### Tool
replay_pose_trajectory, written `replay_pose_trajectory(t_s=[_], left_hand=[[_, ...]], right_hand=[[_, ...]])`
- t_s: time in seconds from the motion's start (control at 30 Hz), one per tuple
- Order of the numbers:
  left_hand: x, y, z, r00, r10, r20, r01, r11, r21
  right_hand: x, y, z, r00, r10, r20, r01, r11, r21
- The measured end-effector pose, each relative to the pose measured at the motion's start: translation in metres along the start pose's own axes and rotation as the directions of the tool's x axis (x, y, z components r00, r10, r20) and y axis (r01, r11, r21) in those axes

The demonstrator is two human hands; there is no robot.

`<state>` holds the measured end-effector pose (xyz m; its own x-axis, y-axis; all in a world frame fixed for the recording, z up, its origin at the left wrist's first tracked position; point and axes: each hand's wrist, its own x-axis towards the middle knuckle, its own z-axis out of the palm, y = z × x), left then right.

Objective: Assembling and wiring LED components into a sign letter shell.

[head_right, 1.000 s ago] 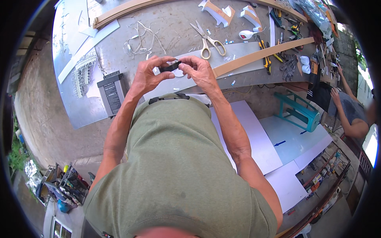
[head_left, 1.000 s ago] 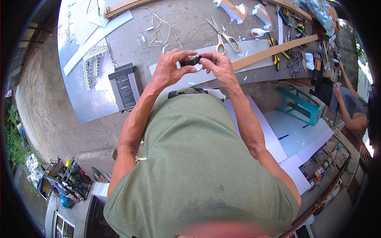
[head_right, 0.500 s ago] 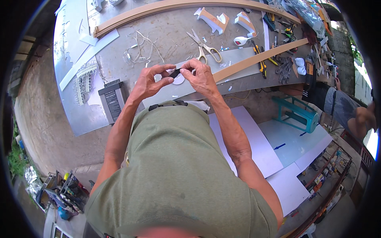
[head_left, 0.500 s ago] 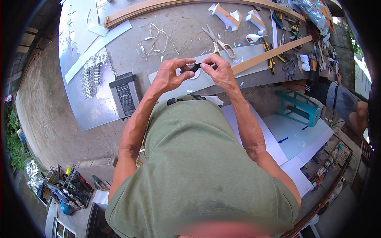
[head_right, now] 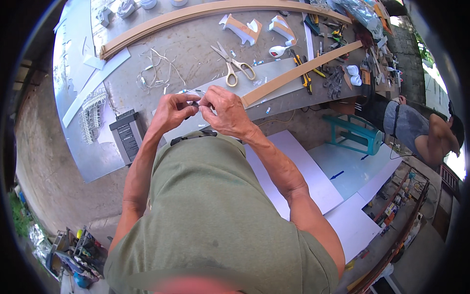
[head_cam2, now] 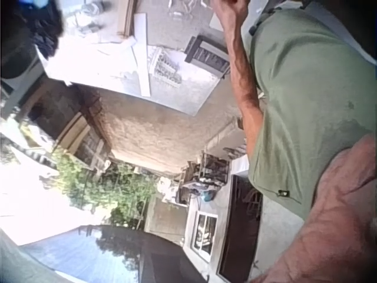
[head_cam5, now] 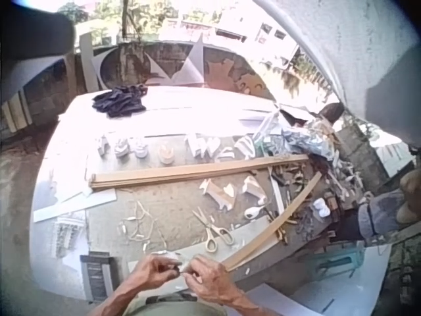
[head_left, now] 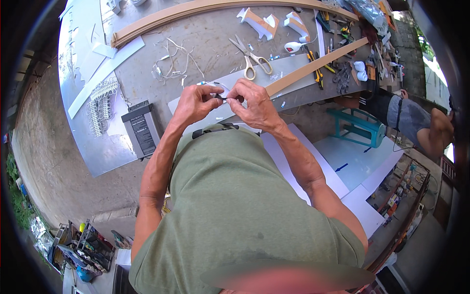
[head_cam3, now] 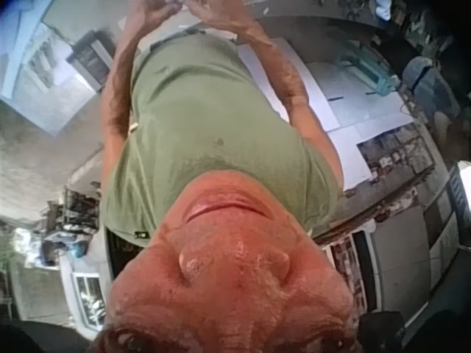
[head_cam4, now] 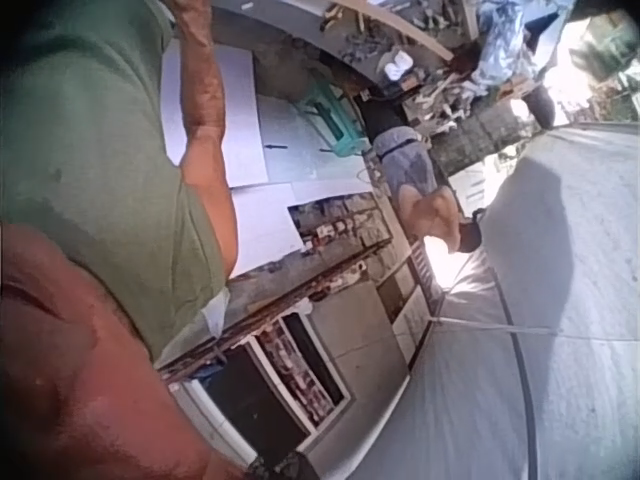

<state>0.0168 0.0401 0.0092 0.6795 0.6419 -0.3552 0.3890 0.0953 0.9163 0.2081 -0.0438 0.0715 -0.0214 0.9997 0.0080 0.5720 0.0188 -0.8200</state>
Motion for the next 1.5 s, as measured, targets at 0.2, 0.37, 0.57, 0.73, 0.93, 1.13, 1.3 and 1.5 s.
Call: replay_pose_trajectory(t_s=[0.2, 0.37, 0.57, 0.73, 0.93, 1.13, 1.3, 1.5], left_hand=[[-0.010, 0.020, -0.008, 0.993, 0.020, 0.114, -0.013, 0.998, -0.062], [-0.021, 0.009, -0.005, 0.951, 0.104, 0.293, 0.055, 0.872, -0.487], [-0.026, 0.015, -0.012, 0.935, 0.038, 0.353, 0.122, 0.900, -0.419], [-0.027, 0.016, -0.017, 0.942, 0.002, 0.336, 0.126, 0.925, -0.358], [-0.029, 0.012, -0.018, 0.945, -0.068, 0.320, 0.182, 0.923, -0.340], [-0.029, 0.018, -0.009, 0.984, 0.106, 0.140, -0.033, 0.895, -0.445], [-0.017, 0.026, -0.022, 0.944, 0.116, 0.310, -0.046, 0.974, -0.223], [-0.007, 0.019, -0.021, 0.915, 0.132, 0.381, -0.078, 0.985, -0.153]], right_hand=[[0.013, 0.010, -0.025, 0.931, 0.348, 0.109, -0.363, 0.910, 0.202], [0.012, 0.029, -0.027, 0.893, 0.352, 0.279, -0.437, 0.825, 0.358], [0.015, 0.027, -0.031, 0.865, 0.356, 0.353, -0.483, 0.778, 0.400], [0.015, 0.018, -0.031, 0.881, 0.300, 0.366, -0.445, 0.788, 0.426], [0.018, 0.025, -0.022, 0.907, 0.295, 0.300, -0.392, 0.850, 0.350], [0.022, 0.047, -0.014, 0.797, 0.417, 0.436, -0.582, 0.724, 0.370], [0.022, 0.056, -0.007, 0.785, 0.423, 0.454, -0.603, 0.688, 0.402], [0.025, 0.052, -0.008, 0.818, 0.399, 0.414, -0.558, 0.728, 0.398]])
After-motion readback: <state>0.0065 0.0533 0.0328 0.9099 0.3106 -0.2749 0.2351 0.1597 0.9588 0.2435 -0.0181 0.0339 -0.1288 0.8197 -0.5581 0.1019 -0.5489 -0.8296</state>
